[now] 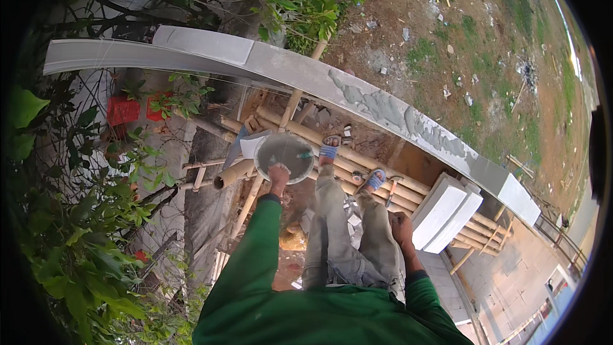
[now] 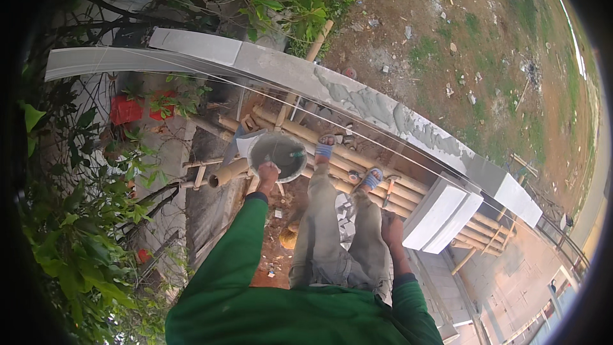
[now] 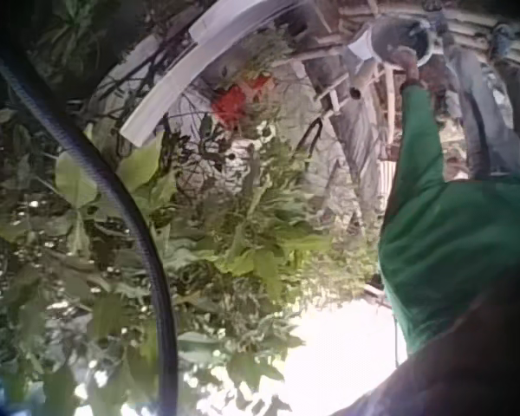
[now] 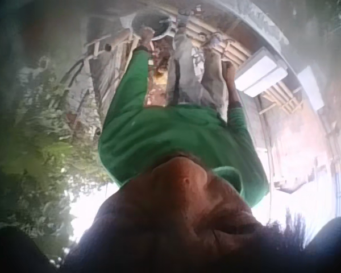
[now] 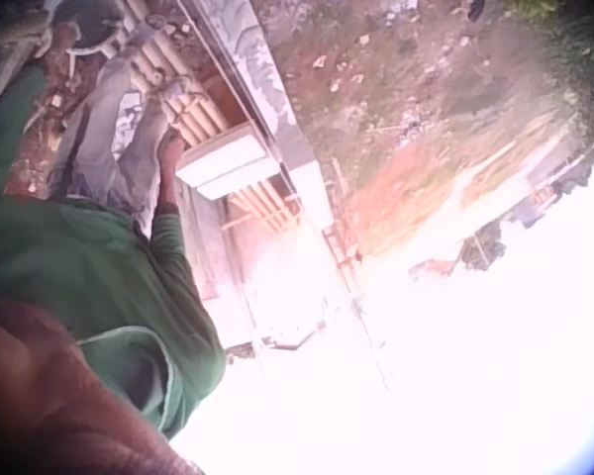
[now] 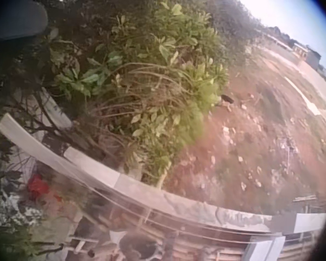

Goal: The person applies mortar to a wall using a trowel, places white rectangular tiles onto the mortar, and taps them into position with a hammer. The person repeats this process along the wall, adjusting tiles and smoothing mortar as needed.

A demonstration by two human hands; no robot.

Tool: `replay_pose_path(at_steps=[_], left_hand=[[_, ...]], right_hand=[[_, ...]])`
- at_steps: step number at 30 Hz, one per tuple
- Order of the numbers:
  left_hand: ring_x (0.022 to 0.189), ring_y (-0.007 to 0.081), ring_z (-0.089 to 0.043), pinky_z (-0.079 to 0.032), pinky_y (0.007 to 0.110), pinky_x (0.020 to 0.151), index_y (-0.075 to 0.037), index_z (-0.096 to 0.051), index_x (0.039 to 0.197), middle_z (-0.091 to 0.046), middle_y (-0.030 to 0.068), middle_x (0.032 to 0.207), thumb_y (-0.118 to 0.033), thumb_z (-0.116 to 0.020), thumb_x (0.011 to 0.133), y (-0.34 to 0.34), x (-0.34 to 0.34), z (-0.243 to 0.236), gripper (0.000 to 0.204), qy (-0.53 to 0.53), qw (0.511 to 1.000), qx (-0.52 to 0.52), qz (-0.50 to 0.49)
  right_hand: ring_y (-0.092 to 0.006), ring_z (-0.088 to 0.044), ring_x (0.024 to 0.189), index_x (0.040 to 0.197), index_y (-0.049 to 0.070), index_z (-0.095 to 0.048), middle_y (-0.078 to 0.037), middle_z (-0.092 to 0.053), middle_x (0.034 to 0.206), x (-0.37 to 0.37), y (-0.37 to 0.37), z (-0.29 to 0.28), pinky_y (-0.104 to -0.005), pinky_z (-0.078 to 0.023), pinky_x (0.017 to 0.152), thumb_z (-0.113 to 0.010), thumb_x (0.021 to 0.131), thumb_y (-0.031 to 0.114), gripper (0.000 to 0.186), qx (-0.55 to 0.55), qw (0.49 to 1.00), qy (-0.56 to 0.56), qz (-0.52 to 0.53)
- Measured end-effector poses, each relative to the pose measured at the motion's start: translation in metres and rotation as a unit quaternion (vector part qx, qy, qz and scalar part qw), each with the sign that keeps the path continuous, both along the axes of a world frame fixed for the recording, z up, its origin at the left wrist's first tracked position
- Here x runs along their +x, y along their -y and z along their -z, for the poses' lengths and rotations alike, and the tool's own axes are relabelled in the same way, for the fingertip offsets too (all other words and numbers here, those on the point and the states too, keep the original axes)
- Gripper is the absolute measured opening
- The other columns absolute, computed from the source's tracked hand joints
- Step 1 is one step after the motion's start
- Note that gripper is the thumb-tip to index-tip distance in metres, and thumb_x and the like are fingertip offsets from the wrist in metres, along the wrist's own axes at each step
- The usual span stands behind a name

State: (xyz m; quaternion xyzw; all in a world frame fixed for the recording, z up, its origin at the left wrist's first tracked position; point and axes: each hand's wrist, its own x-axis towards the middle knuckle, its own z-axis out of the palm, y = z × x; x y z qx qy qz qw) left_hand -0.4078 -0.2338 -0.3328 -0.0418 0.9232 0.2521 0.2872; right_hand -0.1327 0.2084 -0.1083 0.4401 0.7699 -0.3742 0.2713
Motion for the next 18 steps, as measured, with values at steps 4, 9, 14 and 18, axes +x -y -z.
replay_pose_path(at_steps=[4,9,14,18], left_hand=[[0.076,0.0197,-0.062,-0.053,0.038,0.07,-0.002,-0.065,0.087,-0.062,0.0067,0.077,-0.002,-0.056,0.089,0.009,0.02,0.019,0.009,0.202,0.889,0.303,-0.277],[0.064,0.018,-0.06,-0.046,0.033,0.062,-0.004,-0.062,0.082,-0.059,0.006,0.069,-0.019,-0.052,0.096,-0.012,-0.019,-0.037,0.022,0.11,0.946,0.274,-0.133],[0.061,0.0168,-0.051,-0.041,0.033,0.059,-0.004,-0.062,0.082,-0.051,0.0035,0.069,-0.049,-0.048,0.109,-0.034,-0.012,-0.137,0.055,0.105,0.949,0.261,-0.14],[0.063,0.0163,-0.046,-0.037,0.036,0.058,-0.001,-0.056,0.079,-0.048,0.0028,0.069,-0.048,-0.047,0.112,-0.07,0.012,-0.238,0.058,0.107,0.942,0.261,-0.18]], right_hand=[[-0.0527,-0.065,0.108,0.112,0.0,-0.068,-0.032,-0.07,0.111,0.022,-0.028,0.008,-0.0601,-0.051,0.094,-0.061,0.094,0.021,0.028,0.073,0.997,0.013,-0.038],[-0.0488,-0.066,0.104,0.109,-0.002,-0.066,-0.03,-0.069,0.106,-0.009,-0.013,-0.004,-0.0558,-0.051,0.089,-0.06,0.1,0.026,0.031,0.057,0.997,0.043,-0.036],[-0.0434,-0.063,0.108,0.121,0.006,-0.064,-0.021,-0.065,0.112,-0.083,0.024,0.001,-0.0536,-0.052,0.091,-0.064,0.096,0.019,0.028,0.058,0.971,-0.145,-0.18],[-0.0314,-0.061,0.111,0.122,0.008,-0.065,-0.012,-0.064,0.113,-0.178,0.073,-0.026,-0.0471,-0.049,0.092,-0.063,0.096,0.019,0.028,0.116,0.893,-0.255,-0.353]])
